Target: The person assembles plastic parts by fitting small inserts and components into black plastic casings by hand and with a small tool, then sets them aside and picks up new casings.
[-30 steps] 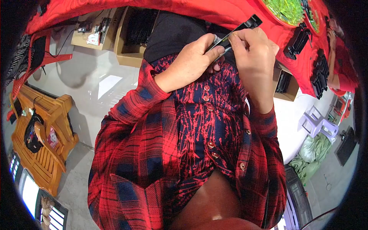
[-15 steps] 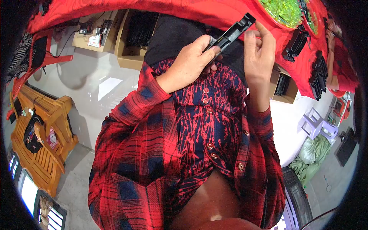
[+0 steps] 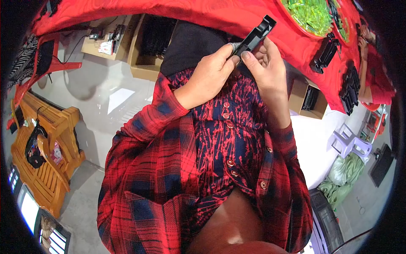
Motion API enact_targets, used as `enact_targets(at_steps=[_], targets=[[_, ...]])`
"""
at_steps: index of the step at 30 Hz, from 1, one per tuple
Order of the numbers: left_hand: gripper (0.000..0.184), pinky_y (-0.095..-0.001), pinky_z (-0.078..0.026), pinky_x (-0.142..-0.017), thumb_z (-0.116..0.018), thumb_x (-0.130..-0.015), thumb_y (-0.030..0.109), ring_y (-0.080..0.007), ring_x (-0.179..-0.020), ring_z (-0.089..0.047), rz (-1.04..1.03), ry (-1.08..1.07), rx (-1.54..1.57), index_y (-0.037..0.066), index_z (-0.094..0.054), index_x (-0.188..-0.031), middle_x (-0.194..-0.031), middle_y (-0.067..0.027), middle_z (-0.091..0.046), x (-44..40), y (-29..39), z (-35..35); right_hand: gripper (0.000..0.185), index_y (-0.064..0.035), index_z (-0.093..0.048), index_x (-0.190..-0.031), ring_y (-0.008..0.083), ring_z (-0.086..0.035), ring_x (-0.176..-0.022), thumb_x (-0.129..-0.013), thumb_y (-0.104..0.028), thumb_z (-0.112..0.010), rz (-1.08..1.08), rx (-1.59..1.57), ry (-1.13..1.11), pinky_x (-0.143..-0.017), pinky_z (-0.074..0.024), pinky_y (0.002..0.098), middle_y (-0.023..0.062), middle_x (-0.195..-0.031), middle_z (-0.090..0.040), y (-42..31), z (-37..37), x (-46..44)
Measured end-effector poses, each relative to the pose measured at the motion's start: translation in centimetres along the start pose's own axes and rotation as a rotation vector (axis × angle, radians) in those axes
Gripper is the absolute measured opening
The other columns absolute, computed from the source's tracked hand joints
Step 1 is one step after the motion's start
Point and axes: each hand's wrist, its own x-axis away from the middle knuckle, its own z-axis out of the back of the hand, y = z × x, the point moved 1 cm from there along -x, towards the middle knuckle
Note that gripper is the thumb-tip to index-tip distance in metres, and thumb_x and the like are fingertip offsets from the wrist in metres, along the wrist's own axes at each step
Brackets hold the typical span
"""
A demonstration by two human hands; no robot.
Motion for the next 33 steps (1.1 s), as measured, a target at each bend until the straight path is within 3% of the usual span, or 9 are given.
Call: enact_targets(at_steps=[6,7,9,11,15,19,24,33], targets=[[0.027,-0.0357,-0.047,-0.085,-0.049,-0.097,0.007,-0.0221,-0.096,-0.06,-0.208,0.082,-0.103,-0.002,-0.053,-0.122,-0.103,-0.0198,-0.06,-0.7,-0.5,-0.2,0.061,0.0078,-0.034,-0.143,0.015,-0.06,-0.099,-0.091,-0.003,-0.065,0.089,0.067,-0.036,-0.089,-0.0489,0.0277,0.011,-0.112,-0.062,0.3,0.1,0.1],[0.027,-0.0357,-0.047,-0.085,-0.049,-0.097,0.007,-0.0221,-0.096,-0.06,-0.209,0.084,-0.104,-0.002,-0.053,-0.122,-0.103,-0.0198,-0.06,-0.7,-0.5,-0.3,0.061,0.0076,-0.035,-0.142,0.0151,-0.06,-0.098,-0.091,-0.004,-0.066,0.086,0.038,-0.043,-0.089,-0.049,0.0277,0.0109,-0.112,-0.062,0.1,0.1,0.2],[0.025,-0.0343,-0.047,-0.086,-0.05,-0.098,0.007,-0.0175,-0.098,-0.058,-0.118,0.044,0.177,-0.002,-0.053,-0.12,-0.102,-0.0159,-0.06,-0.6,-0.1,-0.4,0.061,0.0073,-0.035,-0.142,0.0152,-0.06,-0.098,-0.091,-0.004,-0.066,0.083,0.009,-0.052,-0.088,-0.049,0.0278,0.0109,-0.111,-0.062,0.1,0.0,0.3],[0.024,-0.0336,-0.047,-0.086,-0.05,-0.098,0.008,-0.016,-0.096,-0.057,-0.099,0.03,0.194,-0.002,-0.053,-0.12,-0.101,-0.0139,-0.06,-0.5,0.0,-0.3,0.061,0.0055,-0.041,-0.137,0.0147,-0.059,-0.089,-0.086,-0.008,-0.072,0.153,0.041,0.004,-0.082,-0.0496,0.0294,0.0096,-0.104,-0.062,0.4,-0.2,0.3],[0.021,-0.0321,-0.048,-0.081,-0.05,-0.1,0.012,-0.0121,-0.088,-0.053,-0.035,0.024,0.183,-0.001,-0.054,-0.116,-0.093,-0.0114,-0.06,-0.2,-0.3,-0.2,0.062,0.0055,-0.042,-0.136,0.015,-0.059,-0.09,-0.086,-0.009,-0.074,0.193,0.06,0.009,-0.083,-0.0492,0.0296,0.0102,-0.105,-0.062,0.2,-0.4,0.5],[0.018,-0.0331,-0.048,-0.074,-0.051,-0.101,0.014,-0.0144,-0.08,-0.054,-0.018,0.056,0.132,-0.001,-0.055,-0.108,-0.086,-0.0129,-0.058,-0.1,-0.5,-0.1,0.061,0.0055,-0.042,-0.136,0.016,-0.059,-0.091,-0.085,-0.009,-0.074,0.218,0.145,0.009,-0.083,-0.0492,0.0307,0.0107,-0.105,-0.061,0.2,-0.4,0.6],[0.018,-0.0362,-0.046,-0.065,-0.056,-0.099,0.017,-0.0253,-0.069,-0.057,-0.047,0.103,-0.072,-0.002,-0.054,-0.097,-0.079,-0.0198,-0.057,-0.3,0.0,-0.1,0.06,0.005,-0.043,-0.134,0.0175,-0.059,-0.091,-0.085,-0.008,-0.074,0.244,0.134,0.022,-0.084,-0.0492,0.0313,0.011,-0.104,-0.06,0.1,-0.5,0.7],[0.018,-0.0358,-0.046,-0.061,-0.06,-0.096,0.017,-0.0241,-0.064,-0.056,0.002,0.141,-0.067,-0.001,-0.059,-0.097,-0.077,-0.0202,-0.058,-0.1,0.8,-0.1,0.058,0.0046,-0.044,-0.132,0.0177,-0.059,-0.092,-0.084,-0.005,-0.074,0.257,0.143,0.024,-0.084,-0.0489,0.0313,0.011,-0.105,-0.06,0.2,-0.6,0.9]])
